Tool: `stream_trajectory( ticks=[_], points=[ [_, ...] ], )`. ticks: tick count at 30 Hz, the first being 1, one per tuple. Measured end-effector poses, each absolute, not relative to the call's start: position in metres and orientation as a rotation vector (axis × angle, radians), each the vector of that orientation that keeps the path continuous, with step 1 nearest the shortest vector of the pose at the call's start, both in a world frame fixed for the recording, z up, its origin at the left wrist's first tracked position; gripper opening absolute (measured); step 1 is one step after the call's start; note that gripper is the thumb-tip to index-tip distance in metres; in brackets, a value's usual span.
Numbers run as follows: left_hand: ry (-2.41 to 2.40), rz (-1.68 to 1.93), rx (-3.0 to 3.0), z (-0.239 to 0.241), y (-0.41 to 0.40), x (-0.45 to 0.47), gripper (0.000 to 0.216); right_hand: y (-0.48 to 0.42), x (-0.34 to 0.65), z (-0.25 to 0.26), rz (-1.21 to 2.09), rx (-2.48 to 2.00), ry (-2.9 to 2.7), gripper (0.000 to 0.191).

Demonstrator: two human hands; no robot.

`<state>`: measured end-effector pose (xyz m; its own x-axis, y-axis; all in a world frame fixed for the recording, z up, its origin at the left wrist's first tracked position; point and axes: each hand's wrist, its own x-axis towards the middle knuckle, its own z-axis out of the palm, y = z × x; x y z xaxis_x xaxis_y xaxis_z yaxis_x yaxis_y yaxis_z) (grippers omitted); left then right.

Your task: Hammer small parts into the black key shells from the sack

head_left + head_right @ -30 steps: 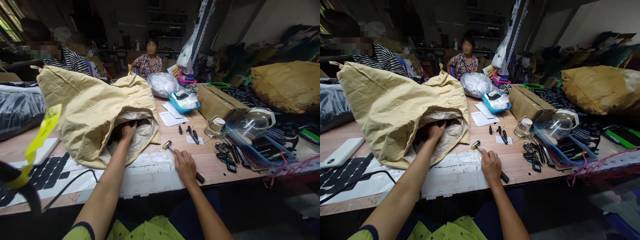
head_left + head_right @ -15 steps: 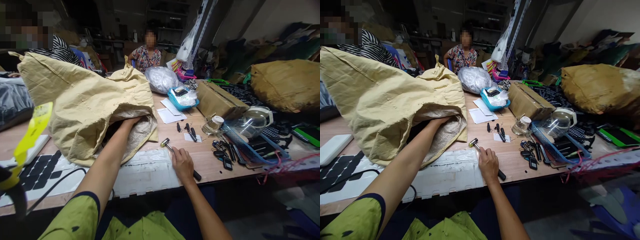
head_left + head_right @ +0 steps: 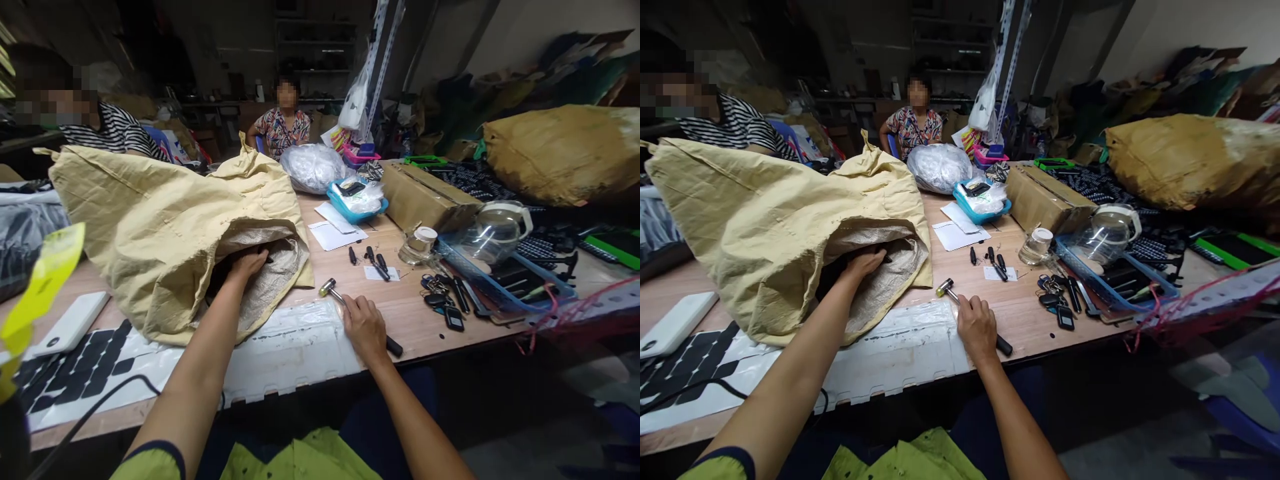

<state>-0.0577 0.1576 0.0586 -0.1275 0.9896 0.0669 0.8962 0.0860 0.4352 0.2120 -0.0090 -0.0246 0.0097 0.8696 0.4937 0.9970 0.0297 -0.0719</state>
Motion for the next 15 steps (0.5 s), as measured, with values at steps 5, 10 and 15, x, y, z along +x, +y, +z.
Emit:
stream_trajectory(
  ticks=[5, 10, 15],
  points=[
    [2.210, 0.254, 1.986, 0.068, 0.126, -0.060, 0.038, -0.009, 0.208, -0.023, -0.394, -1.901, -1.904, 0.029],
    [2.419, 0.381, 1.915, 0.066, 0.109, -0.058, 0.036, -0.010, 0.208, -0.024, -0.402, -1.884, -1.912, 0.028],
    [2.313, 0.491, 1.882, 0.060, 0.142, -0.054, 0.040, -0.013, 0.209, -0.024, -0.397, -1.890, -1.920, 0.029]
  ],
)
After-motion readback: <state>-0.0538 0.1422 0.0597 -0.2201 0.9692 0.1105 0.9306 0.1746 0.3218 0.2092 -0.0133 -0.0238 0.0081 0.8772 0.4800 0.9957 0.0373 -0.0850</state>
